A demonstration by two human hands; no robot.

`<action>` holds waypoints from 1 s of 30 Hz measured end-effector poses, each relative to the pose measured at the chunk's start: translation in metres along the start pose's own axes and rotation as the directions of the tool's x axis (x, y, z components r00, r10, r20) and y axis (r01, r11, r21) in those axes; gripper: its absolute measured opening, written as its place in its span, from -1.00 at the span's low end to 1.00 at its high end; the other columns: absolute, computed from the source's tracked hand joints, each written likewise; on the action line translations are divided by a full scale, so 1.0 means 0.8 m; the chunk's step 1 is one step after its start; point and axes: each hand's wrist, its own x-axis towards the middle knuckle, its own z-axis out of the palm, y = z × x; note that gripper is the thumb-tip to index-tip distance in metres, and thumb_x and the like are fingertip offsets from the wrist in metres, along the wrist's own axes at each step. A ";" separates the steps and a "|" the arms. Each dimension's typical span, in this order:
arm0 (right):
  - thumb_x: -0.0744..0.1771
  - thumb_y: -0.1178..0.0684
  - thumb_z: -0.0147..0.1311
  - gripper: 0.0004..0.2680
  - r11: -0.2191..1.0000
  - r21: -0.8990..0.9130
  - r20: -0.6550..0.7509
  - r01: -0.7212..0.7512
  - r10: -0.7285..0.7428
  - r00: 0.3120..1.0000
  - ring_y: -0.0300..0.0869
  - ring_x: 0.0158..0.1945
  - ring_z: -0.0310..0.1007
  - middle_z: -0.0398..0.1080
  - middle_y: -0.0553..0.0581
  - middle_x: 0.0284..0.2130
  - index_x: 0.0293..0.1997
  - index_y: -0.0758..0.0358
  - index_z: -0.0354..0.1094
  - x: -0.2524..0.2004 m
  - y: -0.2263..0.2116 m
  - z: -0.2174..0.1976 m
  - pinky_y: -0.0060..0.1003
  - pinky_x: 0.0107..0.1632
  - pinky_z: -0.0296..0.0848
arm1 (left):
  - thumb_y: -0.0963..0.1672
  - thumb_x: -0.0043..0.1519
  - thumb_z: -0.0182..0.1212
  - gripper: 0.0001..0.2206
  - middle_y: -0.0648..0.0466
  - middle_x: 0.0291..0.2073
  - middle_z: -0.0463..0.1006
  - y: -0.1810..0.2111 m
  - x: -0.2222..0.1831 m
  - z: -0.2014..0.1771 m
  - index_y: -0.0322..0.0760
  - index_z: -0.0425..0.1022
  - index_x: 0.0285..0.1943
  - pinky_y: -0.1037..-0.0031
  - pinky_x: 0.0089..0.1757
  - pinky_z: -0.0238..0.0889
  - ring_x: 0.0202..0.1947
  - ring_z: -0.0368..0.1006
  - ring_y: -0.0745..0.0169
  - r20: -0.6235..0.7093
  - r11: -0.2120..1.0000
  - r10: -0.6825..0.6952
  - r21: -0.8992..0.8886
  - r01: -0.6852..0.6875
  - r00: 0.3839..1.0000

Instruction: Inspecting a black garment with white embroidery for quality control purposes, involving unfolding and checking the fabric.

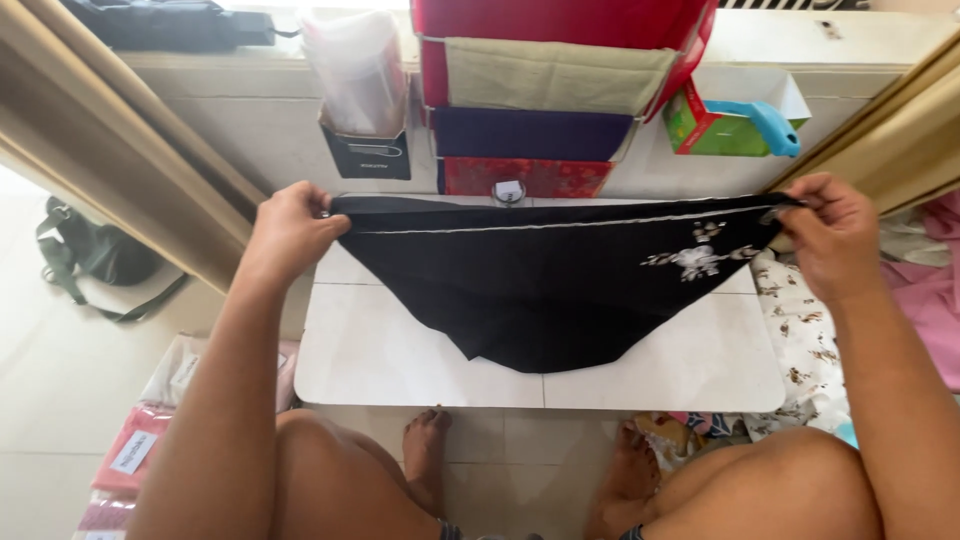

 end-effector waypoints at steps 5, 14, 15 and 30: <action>0.37 0.32 0.01 -0.82 0.994 0.084 -0.102 -0.066 0.074 0.992 -0.47 -0.37 0.33 0.29 -0.13 -0.41 -0.07 0.07 0.33 0.005 -0.003 -0.023 -0.61 -0.29 0.38 | -0.09 0.20 0.35 -0.71 0.11 -0.34 0.44 0.017 -0.022 -0.007 -0.17 0.37 0.01 0.50 -0.26 0.22 -0.37 0.33 0.32 0.187 0.940 -0.042 -0.326 0.103 0.981; 0.39 0.31 0.01 -0.87 0.985 -0.053 0.041 -0.166 0.168 0.985 -0.44 -0.28 0.31 0.31 -0.07 -0.31 -0.07 0.13 0.29 -0.004 -0.004 -0.027 -0.61 -0.18 0.34 | -0.21 0.12 0.06 -0.81 0.23 -0.26 0.44 0.018 -0.011 0.024 -0.08 0.49 -0.15 0.56 -0.36 0.11 -0.37 0.27 0.44 0.093 0.934 0.073 -0.355 -0.035 0.993; 0.40 0.30 0.01 -0.87 0.985 -0.055 0.040 -0.162 0.164 0.986 -0.44 -0.28 0.29 0.29 -0.08 -0.31 -0.06 0.13 0.29 -0.005 -0.004 -0.027 -0.61 -0.18 0.31 | -0.25 0.14 0.06 -0.82 0.24 -0.30 0.46 0.015 -0.001 0.034 -0.08 0.44 -0.18 0.57 -0.24 0.23 -0.32 0.33 0.47 0.109 0.822 0.070 -0.570 0.005 0.992; 0.42 0.27 0.08 -0.88 0.983 -0.123 -0.112 -0.140 0.126 0.986 -0.51 -0.34 0.23 0.26 -0.13 -0.40 -0.07 0.08 0.32 0.003 -0.001 -0.019 -0.67 -0.23 0.31 | -0.26 0.06 0.08 -0.78 0.25 -0.40 0.37 0.007 -0.006 0.030 -0.07 0.49 -0.20 0.47 -0.42 0.18 -0.37 0.28 0.38 0.009 0.980 0.030 -0.196 -0.028 1.000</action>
